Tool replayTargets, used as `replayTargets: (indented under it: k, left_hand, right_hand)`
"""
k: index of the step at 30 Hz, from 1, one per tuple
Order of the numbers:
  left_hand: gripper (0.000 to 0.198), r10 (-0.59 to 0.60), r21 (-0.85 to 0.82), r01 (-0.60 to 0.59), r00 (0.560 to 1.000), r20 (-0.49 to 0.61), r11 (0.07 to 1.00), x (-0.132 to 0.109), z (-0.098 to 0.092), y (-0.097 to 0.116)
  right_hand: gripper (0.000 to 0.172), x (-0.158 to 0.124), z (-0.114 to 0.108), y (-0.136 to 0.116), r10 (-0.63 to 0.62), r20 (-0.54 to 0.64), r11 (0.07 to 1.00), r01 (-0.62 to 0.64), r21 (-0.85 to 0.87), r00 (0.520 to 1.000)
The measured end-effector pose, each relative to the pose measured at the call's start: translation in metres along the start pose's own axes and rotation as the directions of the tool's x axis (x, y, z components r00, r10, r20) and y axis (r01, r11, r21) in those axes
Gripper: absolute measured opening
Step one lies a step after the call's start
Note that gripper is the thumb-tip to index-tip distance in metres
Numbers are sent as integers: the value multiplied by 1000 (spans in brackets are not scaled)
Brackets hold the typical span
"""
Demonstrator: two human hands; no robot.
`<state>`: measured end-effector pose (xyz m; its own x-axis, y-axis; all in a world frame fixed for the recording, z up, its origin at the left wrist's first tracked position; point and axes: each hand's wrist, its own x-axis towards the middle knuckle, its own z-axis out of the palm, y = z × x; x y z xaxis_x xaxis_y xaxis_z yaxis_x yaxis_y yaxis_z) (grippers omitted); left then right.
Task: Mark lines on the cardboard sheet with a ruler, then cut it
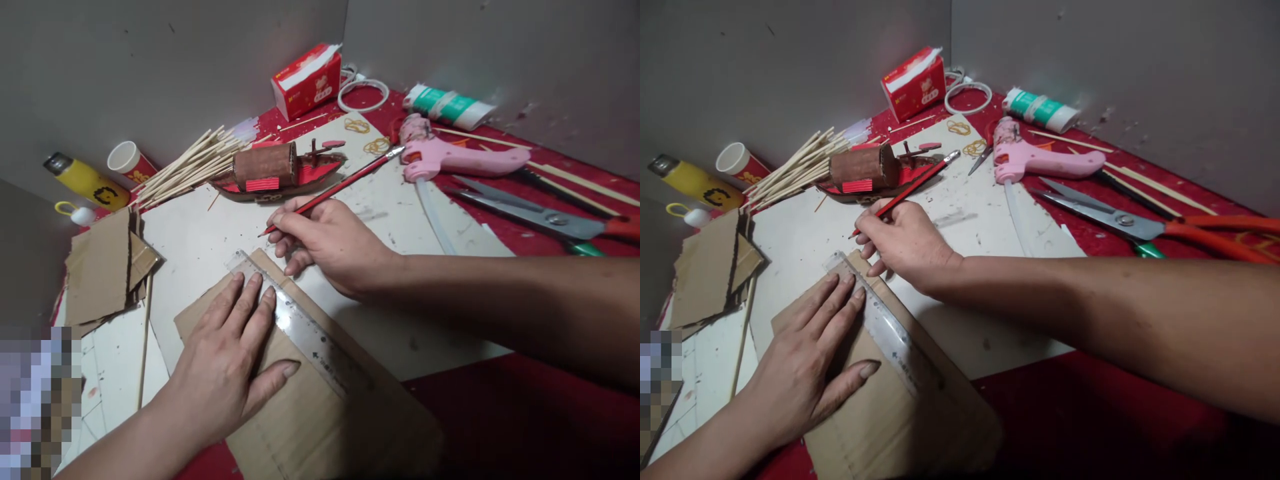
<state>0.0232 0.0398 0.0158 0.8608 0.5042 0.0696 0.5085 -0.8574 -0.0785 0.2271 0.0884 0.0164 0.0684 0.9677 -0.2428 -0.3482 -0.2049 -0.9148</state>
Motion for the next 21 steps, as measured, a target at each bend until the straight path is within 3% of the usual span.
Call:
replayTargets:
  k: [12,21]
  left_hand:
    - [71,0,-6,1,999,35,1000,-1,-3,-2]
    - [72,5,8,-5,999,42,1000,0,-3,-3]
  right_hand:
    - [21,5,-6,-7,91,29,996,-91,13,995]
    - [22,6,-5,-6,63,35,998,-62,-29,997]
